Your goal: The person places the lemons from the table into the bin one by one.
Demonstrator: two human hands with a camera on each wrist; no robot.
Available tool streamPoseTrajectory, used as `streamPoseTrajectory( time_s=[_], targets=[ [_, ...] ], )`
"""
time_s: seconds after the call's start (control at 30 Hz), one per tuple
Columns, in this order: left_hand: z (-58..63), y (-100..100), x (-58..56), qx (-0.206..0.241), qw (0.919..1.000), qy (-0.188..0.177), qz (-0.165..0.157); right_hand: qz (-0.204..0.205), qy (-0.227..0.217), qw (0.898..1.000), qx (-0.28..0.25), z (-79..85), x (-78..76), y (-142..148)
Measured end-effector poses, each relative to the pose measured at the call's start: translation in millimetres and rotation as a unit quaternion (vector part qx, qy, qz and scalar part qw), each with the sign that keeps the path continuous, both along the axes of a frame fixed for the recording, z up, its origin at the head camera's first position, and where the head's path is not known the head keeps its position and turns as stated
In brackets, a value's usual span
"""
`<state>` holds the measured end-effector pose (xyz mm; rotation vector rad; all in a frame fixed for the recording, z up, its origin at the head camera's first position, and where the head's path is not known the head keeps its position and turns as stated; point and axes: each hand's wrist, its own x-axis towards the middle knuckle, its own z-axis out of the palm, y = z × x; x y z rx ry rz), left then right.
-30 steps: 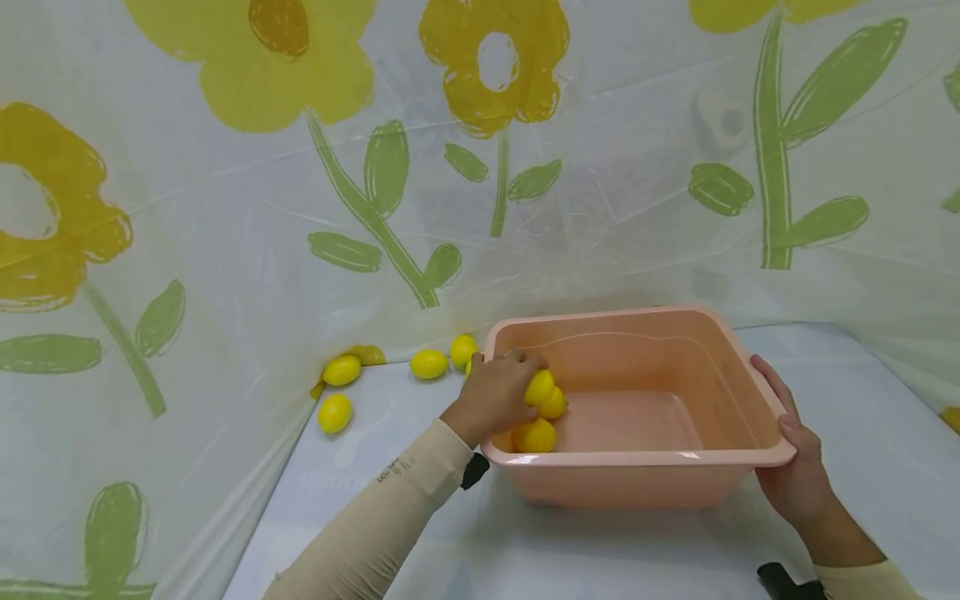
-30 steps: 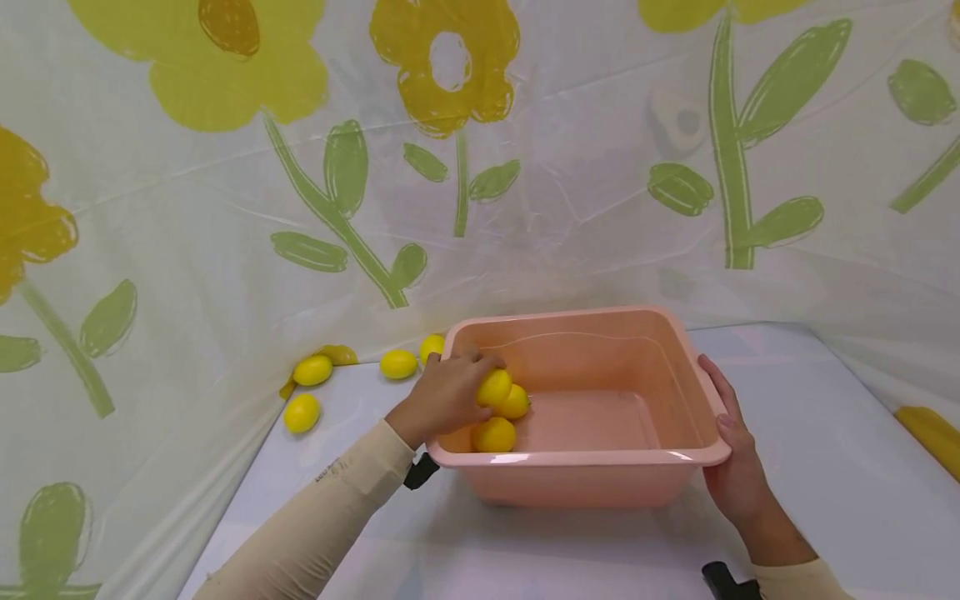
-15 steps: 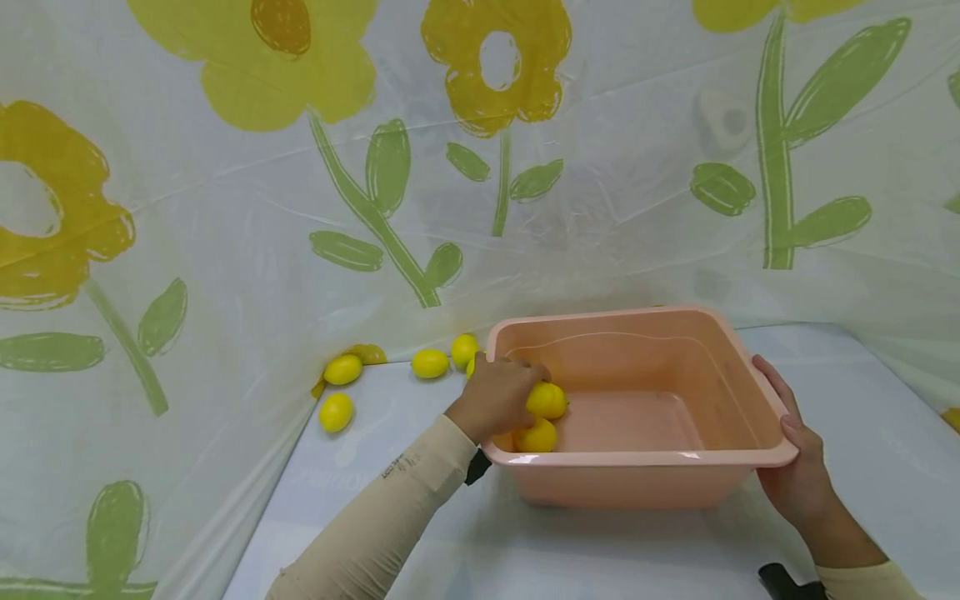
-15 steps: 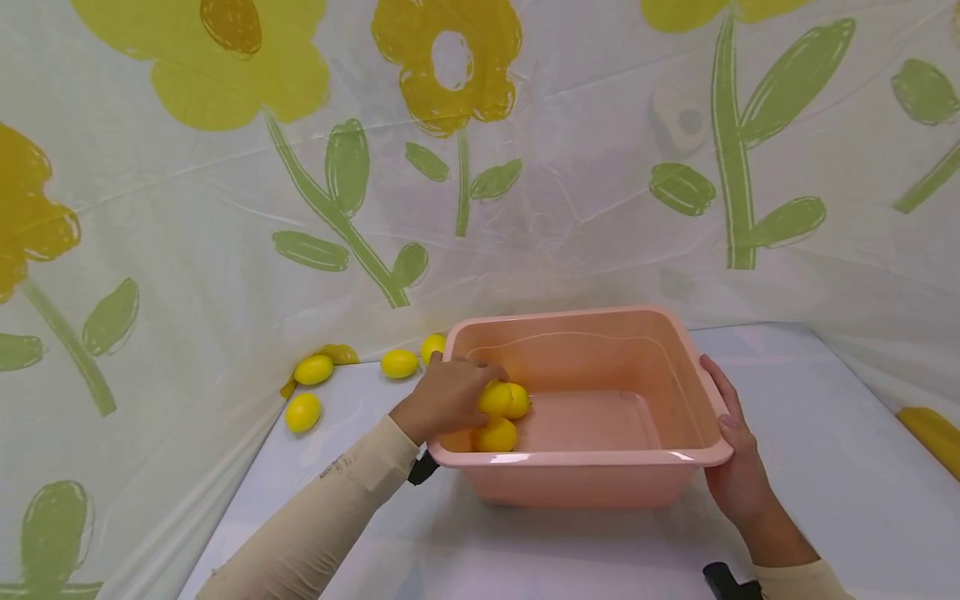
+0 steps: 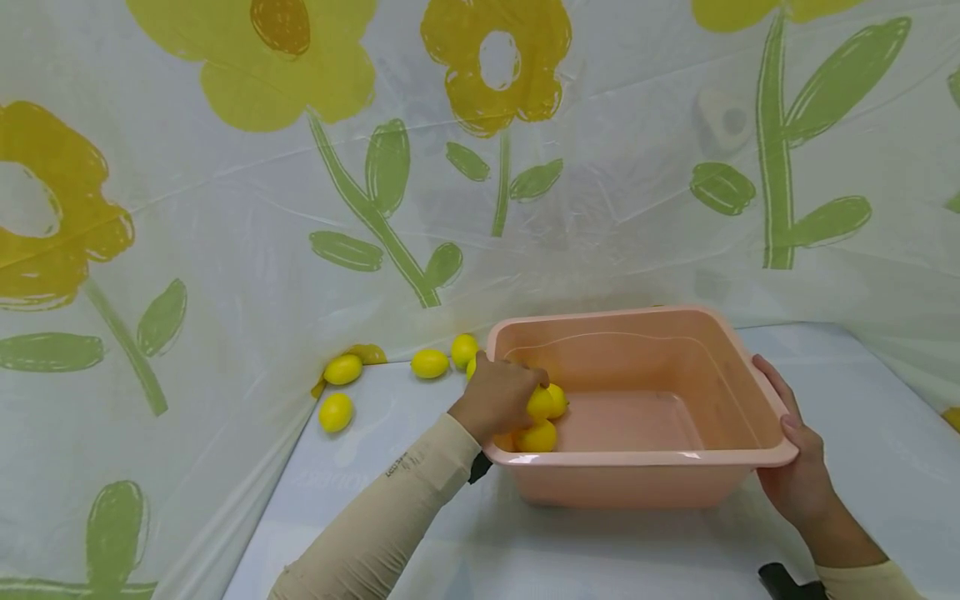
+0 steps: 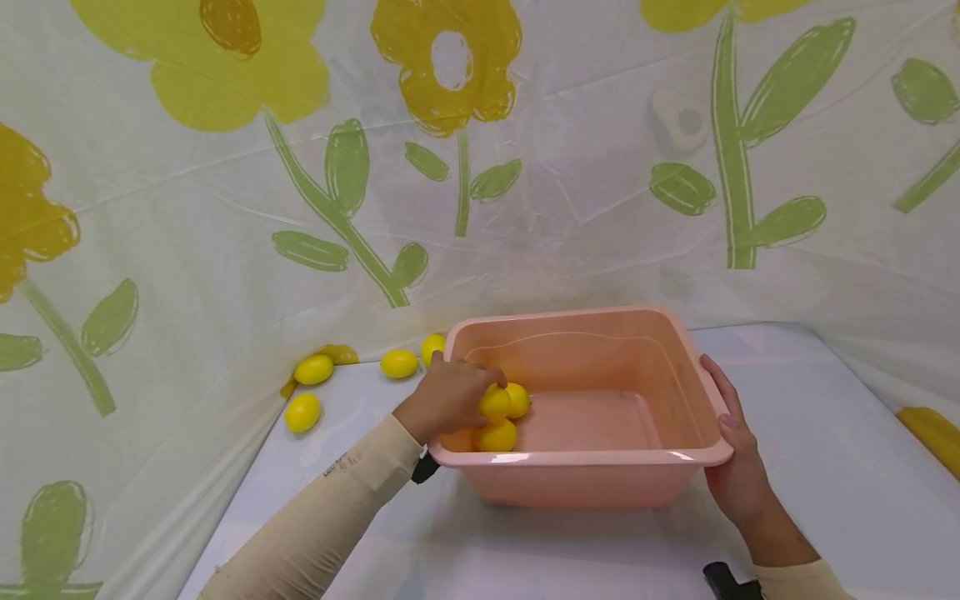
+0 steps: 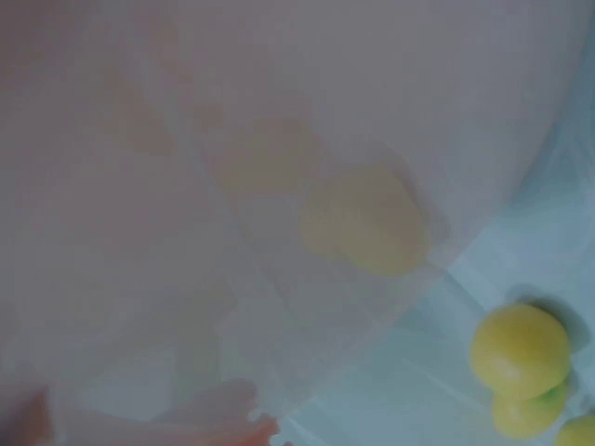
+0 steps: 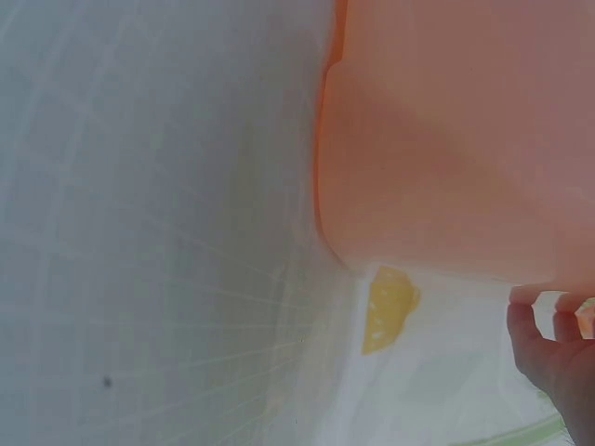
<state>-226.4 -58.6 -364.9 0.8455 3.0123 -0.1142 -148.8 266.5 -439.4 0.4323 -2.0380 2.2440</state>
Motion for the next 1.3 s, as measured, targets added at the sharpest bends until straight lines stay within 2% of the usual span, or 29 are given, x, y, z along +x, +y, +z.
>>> streamPoseTrajectory(
  time_s=[0.17, 0.47, 0.8, 1.3],
  targets=[
    [1.4, 0.5, 1.4, -0.012, 0.9999, 0.007, -0.003, 0.007, 0.006, 1.0, -0.007, -0.4, 0.6, 0.4],
    [1.5, 0.6, 0.4, -0.026, 0.9995, 0.015, -0.008, -0.004, -0.003, 1.0, -0.002, 0.9, -0.4, 0.2],
    [0.7, 1.4, 0.9, -0.01, 0.9998, 0.014, -0.001, -0.001, -0.006, 1.0, -0.007, 0.2, -0.9, 1.2],
    [2.1, 2.1, 1.8, -0.028, 0.9994, 0.02, -0.003, -0.028, -0.018, 0.999, 0.012, 2.8, 0.8, -1.7]
  ],
)
